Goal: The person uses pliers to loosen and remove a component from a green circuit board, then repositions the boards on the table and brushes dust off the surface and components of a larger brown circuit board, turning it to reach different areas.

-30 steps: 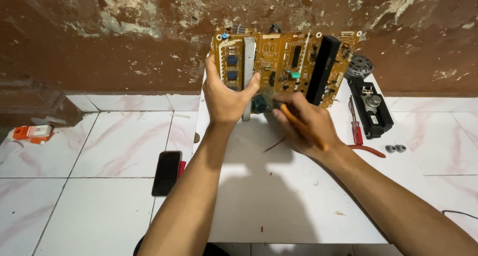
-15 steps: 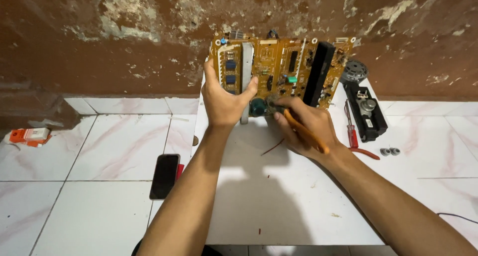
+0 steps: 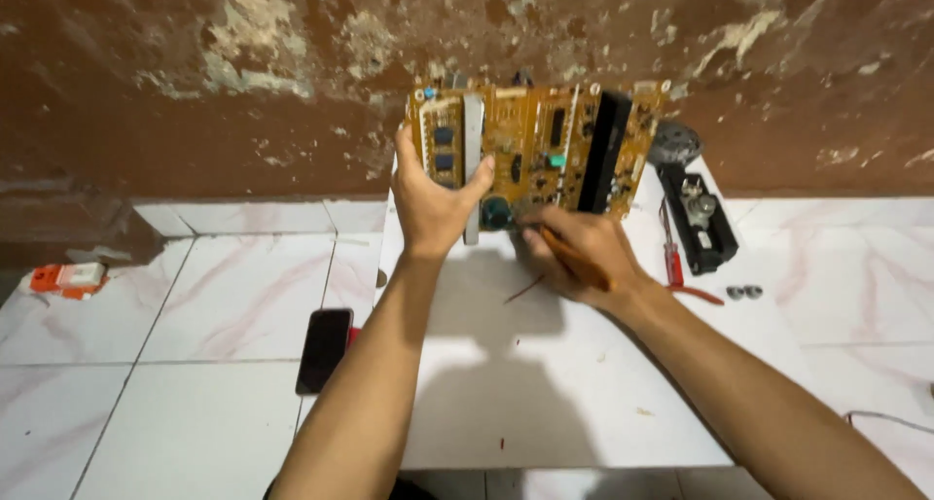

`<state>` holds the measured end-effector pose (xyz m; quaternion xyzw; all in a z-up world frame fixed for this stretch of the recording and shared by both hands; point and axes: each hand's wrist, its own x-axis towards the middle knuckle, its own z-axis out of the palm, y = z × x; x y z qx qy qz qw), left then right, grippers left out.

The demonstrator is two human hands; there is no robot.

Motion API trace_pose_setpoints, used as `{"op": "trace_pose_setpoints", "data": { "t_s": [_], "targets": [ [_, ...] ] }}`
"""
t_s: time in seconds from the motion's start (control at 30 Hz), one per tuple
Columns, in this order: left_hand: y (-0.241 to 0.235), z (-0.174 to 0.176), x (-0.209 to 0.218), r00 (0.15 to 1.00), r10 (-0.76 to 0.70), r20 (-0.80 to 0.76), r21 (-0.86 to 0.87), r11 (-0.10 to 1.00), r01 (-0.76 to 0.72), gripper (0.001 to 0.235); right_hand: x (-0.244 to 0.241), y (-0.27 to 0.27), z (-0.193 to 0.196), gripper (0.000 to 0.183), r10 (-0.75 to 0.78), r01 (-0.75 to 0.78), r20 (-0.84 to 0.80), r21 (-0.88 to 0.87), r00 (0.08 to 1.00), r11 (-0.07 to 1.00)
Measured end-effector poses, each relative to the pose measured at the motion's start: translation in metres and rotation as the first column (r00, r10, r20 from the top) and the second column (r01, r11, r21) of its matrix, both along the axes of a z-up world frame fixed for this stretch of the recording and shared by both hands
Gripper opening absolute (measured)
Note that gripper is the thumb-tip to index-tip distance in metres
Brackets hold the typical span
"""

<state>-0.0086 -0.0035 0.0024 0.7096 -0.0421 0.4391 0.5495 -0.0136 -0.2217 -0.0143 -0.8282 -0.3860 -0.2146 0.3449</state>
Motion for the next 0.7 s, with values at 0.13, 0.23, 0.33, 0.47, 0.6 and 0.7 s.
{"op": "trace_pose_setpoints", "data": {
  "t_s": [0.13,0.23,0.33,0.47,0.6,0.7],
  "targets": [
    [0.005,-0.010,0.008,1.000,0.001,0.002,0.000,1.000,-0.001,0.084,-0.019,0.012,0.025,0.015,0.010,-0.012,0.063,0.018,0.998,1.000],
    [0.004,-0.014,0.008,1.000,0.007,-0.020,-0.001,1.000,-0.007,0.086,-0.015,0.013,0.017,0.013,0.015,-0.018,0.136,0.025,0.991,1.000],
    [0.002,-0.005,0.006,1.000,0.023,0.007,0.016,1.000,-0.023,0.092,-0.005,0.009,0.011,0.013,0.017,-0.026,0.209,0.042,0.978,0.999],
    [0.003,-0.004,0.003,1.000,0.006,-0.020,0.008,1.000,-0.006,0.085,-0.013,0.015,0.016,0.011,0.010,-0.020,0.196,0.051,0.981,0.998],
    [0.003,-0.006,0.001,0.999,0.028,-0.023,0.031,0.999,-0.027,0.085,-0.016,0.019,0.016,0.008,0.016,-0.029,0.214,0.056,0.977,0.998],
    [0.005,-0.005,-0.004,0.999,0.001,-0.035,0.013,1.000,-0.001,0.076,-0.019,0.020,0.017,0.007,-0.008,-0.006,0.238,0.056,0.971,0.998]
  ]
}}
